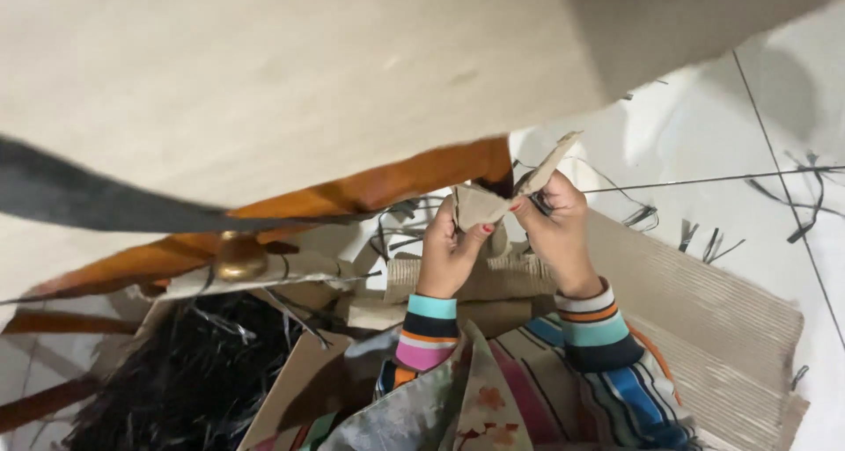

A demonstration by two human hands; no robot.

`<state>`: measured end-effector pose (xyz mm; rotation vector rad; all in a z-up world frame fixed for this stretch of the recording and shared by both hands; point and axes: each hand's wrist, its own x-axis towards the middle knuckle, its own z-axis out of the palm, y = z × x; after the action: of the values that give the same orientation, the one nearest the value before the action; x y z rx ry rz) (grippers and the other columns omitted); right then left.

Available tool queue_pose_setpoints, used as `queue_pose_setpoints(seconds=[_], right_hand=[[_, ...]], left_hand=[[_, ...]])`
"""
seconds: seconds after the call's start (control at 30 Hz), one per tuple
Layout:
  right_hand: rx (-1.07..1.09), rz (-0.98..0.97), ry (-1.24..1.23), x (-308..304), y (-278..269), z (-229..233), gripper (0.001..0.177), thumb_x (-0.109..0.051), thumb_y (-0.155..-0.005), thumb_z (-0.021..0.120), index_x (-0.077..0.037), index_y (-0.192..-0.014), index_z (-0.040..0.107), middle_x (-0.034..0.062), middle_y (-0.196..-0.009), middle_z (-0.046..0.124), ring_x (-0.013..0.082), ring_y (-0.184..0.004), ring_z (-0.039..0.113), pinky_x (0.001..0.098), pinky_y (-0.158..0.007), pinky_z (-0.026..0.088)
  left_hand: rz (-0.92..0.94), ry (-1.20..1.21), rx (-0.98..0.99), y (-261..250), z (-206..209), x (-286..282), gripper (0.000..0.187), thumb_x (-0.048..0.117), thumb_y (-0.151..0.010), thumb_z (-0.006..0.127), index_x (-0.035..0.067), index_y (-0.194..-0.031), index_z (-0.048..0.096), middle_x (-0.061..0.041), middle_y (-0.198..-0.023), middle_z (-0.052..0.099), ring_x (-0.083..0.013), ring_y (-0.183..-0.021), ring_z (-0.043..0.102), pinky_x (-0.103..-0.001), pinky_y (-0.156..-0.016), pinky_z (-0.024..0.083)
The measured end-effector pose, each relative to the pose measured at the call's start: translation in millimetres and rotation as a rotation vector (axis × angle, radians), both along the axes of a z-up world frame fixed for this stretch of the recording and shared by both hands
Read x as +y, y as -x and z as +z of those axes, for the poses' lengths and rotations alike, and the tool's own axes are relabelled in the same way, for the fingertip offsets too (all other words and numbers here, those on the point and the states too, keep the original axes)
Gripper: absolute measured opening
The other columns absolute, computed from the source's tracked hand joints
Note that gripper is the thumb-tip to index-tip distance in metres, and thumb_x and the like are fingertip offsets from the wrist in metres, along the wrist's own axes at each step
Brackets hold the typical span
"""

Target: Wrapping wooden chair legs with corrugated cardboard and securing them with plastic ties for protection.

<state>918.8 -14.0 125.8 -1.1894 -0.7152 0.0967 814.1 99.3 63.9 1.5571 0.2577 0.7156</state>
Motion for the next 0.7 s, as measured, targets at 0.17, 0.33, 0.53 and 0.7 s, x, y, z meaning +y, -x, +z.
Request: queue_pose_setpoints(seconds=[0.17, 0.33, 0.53, 0.7], right_hand=[[-0.014, 0.064, 0.072, -13, 31, -3, 0.019, -0.012, -0.091, 0.082, 0.000, -0.087, 0.067, 0.0080, -0.074, 0.066, 0.0086, -0.073, 0.056, 0.0255, -0.071, 0.052], [-0.002, 0.046, 0.127, -15, 38, -35, 0.025, 0.004, -0.095, 0.067, 0.000, -0.120, 0.063, 0.0115, -0.108, 0.072, 0.0154, -0.096, 0.064, 0.0337, -0.093, 0.055], [-0.153, -0.111, 0.056, -19, 64, -36, 0.037, -0.002, -0.098, 0.073, -0.005, -0.124, 0.047, 0.0115, -0.121, 0.062, 0.0148, -0.099, 0.062, 0.0283, -0.090, 0.052], [-0.327, -0.327, 0.048, -12, 71, -53, 0.023, -0.002, -0.101, 0.067, 0.007, -0.118, 0.056, 0.0193, -0.115, 0.063, 0.0041, -0.063, 0.046, 0.0230, -0.048, 0.041]], left_hand=[[-0.029, 0.035, -0.019, 52, 7, -13, 0.036, 0.018, -0.093, 0.078, 0.004, -0.122, 0.062, -0.010, -0.107, 0.073, -0.0120, -0.105, 0.061, -0.037, -0.096, 0.056], [-0.013, 0.083, -0.242, 66, 29, -32, 0.058, 0.026, -0.095, 0.077, 0.001, -0.141, 0.052, -0.015, -0.130, 0.065, -0.0176, -0.124, 0.056, -0.043, -0.112, 0.046], [0.316, 0.117, -0.340, 59, 44, -29, 0.026, 0.006, -0.091, 0.080, -0.003, -0.113, 0.068, -0.014, -0.114, 0.072, -0.0182, -0.109, 0.069, -0.032, -0.097, 0.057], [0.429, 0.016, -0.246, 58, 71, -21, 0.002, 0.005, -0.096, 0.072, 0.004, -0.098, 0.071, -0.008, -0.085, 0.071, -0.0131, -0.085, 0.069, -0.033, -0.083, 0.061]])
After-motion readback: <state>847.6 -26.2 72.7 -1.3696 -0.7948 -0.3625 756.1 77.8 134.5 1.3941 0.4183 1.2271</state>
